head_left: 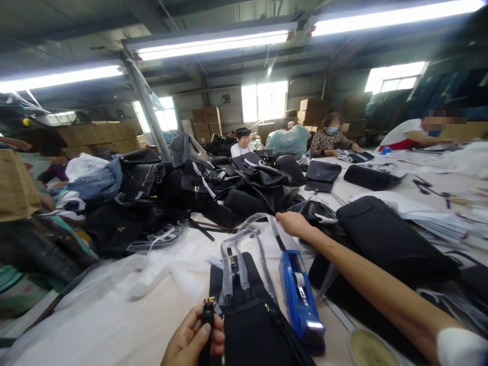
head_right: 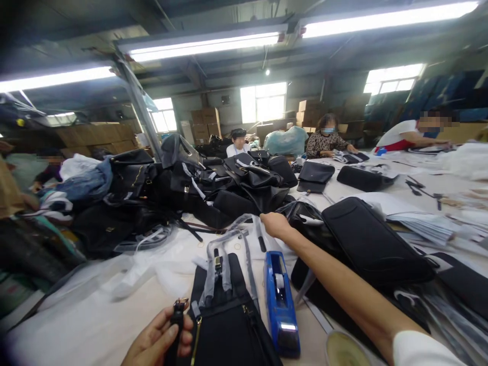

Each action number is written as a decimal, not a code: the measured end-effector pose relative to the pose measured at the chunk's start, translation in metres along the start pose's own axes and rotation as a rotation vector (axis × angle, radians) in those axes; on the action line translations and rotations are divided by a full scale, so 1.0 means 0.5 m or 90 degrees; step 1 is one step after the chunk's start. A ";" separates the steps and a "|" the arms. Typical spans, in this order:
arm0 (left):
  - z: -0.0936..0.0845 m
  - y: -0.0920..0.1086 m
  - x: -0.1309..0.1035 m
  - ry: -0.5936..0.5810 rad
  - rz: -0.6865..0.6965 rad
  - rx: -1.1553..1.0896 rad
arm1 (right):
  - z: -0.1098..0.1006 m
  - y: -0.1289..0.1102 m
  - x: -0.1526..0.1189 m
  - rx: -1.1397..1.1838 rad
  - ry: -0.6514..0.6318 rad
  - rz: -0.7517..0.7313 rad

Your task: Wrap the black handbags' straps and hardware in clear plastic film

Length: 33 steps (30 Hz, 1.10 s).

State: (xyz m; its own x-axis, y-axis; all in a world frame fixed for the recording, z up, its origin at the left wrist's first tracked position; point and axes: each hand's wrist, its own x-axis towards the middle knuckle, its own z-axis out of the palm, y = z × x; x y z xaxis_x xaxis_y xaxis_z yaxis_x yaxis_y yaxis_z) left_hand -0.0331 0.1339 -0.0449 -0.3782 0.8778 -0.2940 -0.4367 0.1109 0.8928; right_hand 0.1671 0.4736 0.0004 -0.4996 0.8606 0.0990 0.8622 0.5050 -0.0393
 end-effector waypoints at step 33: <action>-0.034 0.022 -0.007 0.073 0.223 0.239 | 0.040 -0.357 -0.279 0.828 -0.284 -0.266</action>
State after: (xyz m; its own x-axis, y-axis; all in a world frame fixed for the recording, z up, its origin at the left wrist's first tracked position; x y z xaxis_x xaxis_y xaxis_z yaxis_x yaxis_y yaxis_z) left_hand -0.0502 0.1241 -0.0400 -0.5447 0.8382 0.0270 0.0464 -0.0020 0.9989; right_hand 0.0813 0.2650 -0.0263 -0.8865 0.4621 0.0256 0.0828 0.2129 -0.9736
